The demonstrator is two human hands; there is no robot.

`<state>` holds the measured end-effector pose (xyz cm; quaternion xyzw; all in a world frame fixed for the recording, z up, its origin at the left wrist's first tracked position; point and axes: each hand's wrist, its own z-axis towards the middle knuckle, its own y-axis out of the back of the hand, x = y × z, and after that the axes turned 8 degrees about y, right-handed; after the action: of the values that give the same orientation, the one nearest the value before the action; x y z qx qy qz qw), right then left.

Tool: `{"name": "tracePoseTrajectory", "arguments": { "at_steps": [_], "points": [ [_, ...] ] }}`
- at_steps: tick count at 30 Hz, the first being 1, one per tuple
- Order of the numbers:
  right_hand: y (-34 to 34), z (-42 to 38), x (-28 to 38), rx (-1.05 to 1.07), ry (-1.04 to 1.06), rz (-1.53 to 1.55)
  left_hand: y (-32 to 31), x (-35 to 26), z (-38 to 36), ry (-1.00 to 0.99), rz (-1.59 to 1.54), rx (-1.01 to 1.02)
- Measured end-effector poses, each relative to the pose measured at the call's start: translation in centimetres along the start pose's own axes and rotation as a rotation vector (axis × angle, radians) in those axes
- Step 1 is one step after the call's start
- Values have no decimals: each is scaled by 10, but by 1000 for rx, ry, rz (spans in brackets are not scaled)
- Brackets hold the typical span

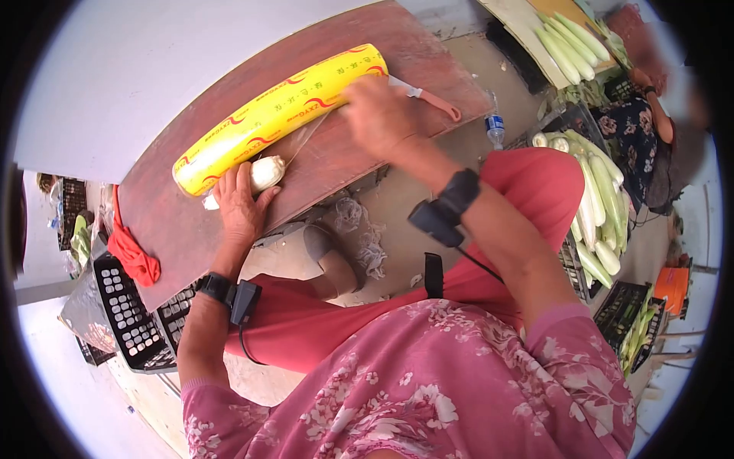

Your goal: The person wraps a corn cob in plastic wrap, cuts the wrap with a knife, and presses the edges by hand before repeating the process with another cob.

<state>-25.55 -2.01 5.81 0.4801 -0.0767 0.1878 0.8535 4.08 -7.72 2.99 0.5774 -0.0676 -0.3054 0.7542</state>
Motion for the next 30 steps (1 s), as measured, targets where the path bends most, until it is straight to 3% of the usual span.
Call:
{"name": "tracePoseTrajectory", "arguments": {
  "at_steps": [2, 4, 7, 11, 16, 17, 19, 22, 28, 30],
  "points": [
    [18, -12, -34, -69, -141, -219, 1, 0, 0, 14, -12, 15],
    [23, -25, -70, 93, -344, -343, 3, -1, 0, 31, -31, 45],
    [23, -39, -97, 296, -480, -331, 5, -1, 0, 10, -56, 43],
    [25, -44, -99, 329, -433, -348, 5, 0, -1, -2, -66, 37],
    [28, -67, -113, 168, -287, -350, 4, 2, 0, -11, -55, 34],
    [32, -72, -111, 96, -339, -213, 3, 2, 0, -13, -49, 19],
    [51, -79, -91, -46, -441, 59, 1, 3, -1, -16, -42, -7],
    [91, -75, -19, -71, -579, 279, 0, 4, -1, -9, -35, -1],
    [113, -74, 54, -97, -413, 456, 1, 3, -2, -15, -44, -9],
    [120, -62, 67, 34, -389, 445, 1, 3, -2, -8, -36, -3]
  ]
}}
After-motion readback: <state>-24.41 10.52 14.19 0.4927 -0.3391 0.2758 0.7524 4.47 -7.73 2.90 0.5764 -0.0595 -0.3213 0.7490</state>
